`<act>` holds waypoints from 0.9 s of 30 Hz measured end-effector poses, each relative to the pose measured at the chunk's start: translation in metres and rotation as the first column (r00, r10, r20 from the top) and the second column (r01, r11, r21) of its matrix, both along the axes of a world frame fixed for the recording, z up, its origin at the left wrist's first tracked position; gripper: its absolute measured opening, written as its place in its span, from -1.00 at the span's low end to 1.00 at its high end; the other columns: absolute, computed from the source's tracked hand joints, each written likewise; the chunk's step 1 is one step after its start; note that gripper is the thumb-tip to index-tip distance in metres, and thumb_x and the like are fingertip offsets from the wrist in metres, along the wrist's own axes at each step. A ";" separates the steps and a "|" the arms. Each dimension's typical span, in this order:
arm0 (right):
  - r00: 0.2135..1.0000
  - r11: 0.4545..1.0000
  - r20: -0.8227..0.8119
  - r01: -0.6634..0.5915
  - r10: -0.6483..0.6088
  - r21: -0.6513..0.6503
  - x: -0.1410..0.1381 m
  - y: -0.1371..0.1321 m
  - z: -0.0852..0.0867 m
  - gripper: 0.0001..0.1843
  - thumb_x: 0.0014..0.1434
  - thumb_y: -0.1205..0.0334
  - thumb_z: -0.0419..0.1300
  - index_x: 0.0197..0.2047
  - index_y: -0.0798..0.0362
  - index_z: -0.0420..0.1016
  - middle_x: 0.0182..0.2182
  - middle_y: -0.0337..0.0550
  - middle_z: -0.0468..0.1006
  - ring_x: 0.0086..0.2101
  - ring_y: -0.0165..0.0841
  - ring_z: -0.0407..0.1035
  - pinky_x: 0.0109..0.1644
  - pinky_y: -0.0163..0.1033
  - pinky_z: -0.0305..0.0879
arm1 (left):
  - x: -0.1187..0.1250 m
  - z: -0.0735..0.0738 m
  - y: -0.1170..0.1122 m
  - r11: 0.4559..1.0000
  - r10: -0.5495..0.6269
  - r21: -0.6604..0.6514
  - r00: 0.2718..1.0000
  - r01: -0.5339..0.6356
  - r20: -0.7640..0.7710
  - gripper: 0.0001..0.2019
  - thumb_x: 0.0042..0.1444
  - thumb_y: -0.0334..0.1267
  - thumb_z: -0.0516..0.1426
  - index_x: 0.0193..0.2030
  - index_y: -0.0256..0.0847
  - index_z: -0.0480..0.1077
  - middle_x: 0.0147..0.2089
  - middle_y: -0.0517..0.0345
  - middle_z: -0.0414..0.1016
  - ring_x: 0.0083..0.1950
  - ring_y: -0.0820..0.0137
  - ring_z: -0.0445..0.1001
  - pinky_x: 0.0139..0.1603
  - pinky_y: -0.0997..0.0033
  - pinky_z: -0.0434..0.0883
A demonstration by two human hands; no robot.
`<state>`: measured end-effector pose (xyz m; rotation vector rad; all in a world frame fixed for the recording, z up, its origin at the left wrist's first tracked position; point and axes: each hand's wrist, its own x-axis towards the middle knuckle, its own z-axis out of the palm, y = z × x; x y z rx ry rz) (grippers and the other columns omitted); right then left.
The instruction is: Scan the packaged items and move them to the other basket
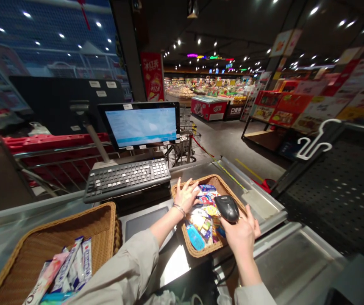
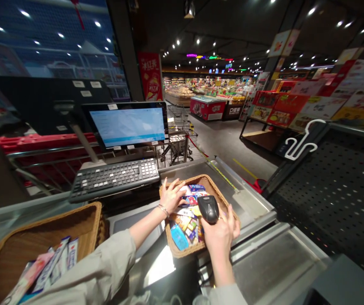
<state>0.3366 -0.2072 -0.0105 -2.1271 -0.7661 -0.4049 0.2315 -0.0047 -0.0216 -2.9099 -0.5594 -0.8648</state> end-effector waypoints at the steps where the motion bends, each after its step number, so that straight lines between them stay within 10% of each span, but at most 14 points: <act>1: 1.000 1.000 0.000 -0.008 0.008 0.005 -0.001 0.002 0.000 -0.49 0.01 -0.17 0.13 -0.17 0.05 0.59 -0.06 0.02 0.61 0.26 -0.06 0.13 0.29 0.13 -0.14 | -0.003 0.002 0.000 1.000 0.011 0.001 1.000 -0.011 -0.003 -0.71 0.13 -0.01 0.25 -0.04 -0.01 0.51 0.27 0.12 0.43 0.38 0.02 0.23 0.41 -0.47 -0.26; 27: 0.948 0.948 -0.018 -0.317 0.317 -0.011 -0.088 0.066 0.019 -0.51 0.02 -0.16 0.13 -0.18 0.04 0.60 -0.04 0.09 0.58 0.22 -0.05 0.18 0.30 0.14 -0.13 | -0.146 0.045 -0.018 0.953 0.296 -0.092 0.953 -0.290 0.070 -0.68 0.12 0.07 0.24 -0.04 0.03 0.53 0.25 0.12 0.45 0.38 0.08 0.22 0.42 -0.41 -0.31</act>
